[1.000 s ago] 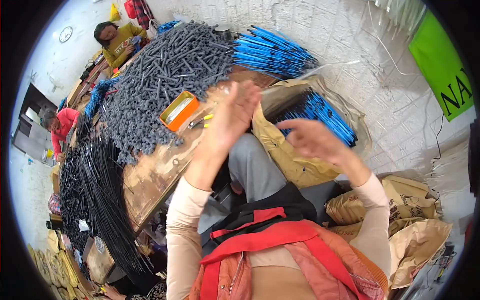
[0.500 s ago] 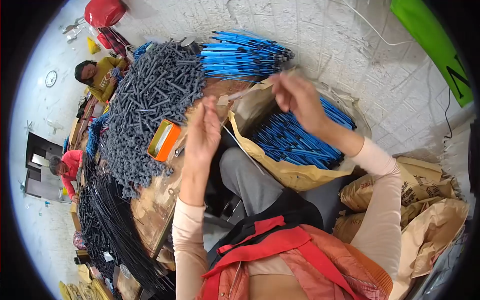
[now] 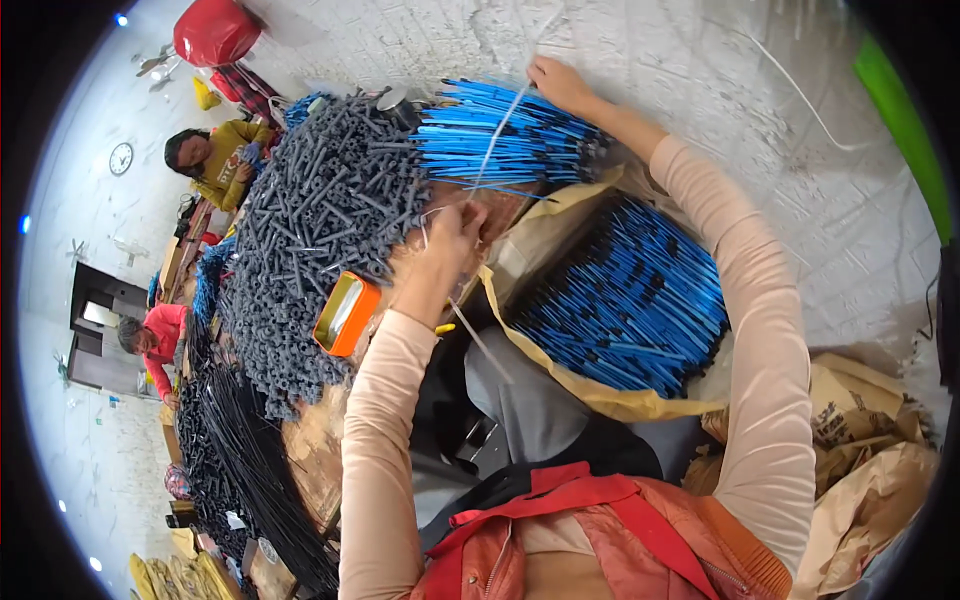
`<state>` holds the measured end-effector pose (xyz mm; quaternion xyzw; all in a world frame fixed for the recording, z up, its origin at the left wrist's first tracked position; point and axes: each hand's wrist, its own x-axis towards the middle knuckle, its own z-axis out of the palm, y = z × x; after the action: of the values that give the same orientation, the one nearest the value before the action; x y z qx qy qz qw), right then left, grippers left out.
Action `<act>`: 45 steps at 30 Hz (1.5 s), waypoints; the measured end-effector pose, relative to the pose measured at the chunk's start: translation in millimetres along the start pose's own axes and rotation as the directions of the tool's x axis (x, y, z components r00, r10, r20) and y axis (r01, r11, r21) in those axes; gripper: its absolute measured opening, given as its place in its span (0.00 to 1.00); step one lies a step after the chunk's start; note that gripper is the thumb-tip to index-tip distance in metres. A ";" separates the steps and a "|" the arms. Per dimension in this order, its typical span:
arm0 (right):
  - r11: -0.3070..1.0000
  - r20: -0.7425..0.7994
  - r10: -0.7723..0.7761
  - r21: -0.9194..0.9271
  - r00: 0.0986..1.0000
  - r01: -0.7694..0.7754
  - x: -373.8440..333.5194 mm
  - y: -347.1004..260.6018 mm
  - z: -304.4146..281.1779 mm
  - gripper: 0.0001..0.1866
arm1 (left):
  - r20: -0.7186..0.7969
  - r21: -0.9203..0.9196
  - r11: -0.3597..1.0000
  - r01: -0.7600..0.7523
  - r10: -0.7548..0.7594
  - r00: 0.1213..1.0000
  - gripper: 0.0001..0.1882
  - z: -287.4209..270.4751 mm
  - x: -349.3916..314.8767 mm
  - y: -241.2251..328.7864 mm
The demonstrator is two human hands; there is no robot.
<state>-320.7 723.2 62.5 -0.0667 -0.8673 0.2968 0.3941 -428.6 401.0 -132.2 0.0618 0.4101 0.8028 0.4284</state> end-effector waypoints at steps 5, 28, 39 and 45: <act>0.943 0.256 0.043 -0.329 0.966 0.045 3.0 65.9 2.2 0.17 | -0.268 0.089 0.996 0.019 0.005 0.963 0.11 154.3 15.5 -13.1; 0.958 0.586 0.084 -0.270 0.806 0.097 -16.9 77.7 25.8 0.21 | -0.118 -0.298 0.944 -0.144 0.113 0.987 0.26 188.7 27.9 -17.9; 0.956 -0.342 -0.294 -0.102 0.892 0.276 -55.7 -69.8 -36.3 0.15 | -0.073 -0.251 0.830 -0.499 0.498 0.864 0.18 260.0 -74.9 55.0; 0.598 -0.248 0.057 0.784 0.967 0.166 -37.8 -162.3 10.0 0.15 | -0.160 0.224 0.414 -0.882 0.909 0.385 0.10 276.7 -200.2 126.9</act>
<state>-283.0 573.0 125.1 0.1071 -0.5879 0.6303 0.4956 -259.6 383.1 190.1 0.1902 0.4037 0.8849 -0.1331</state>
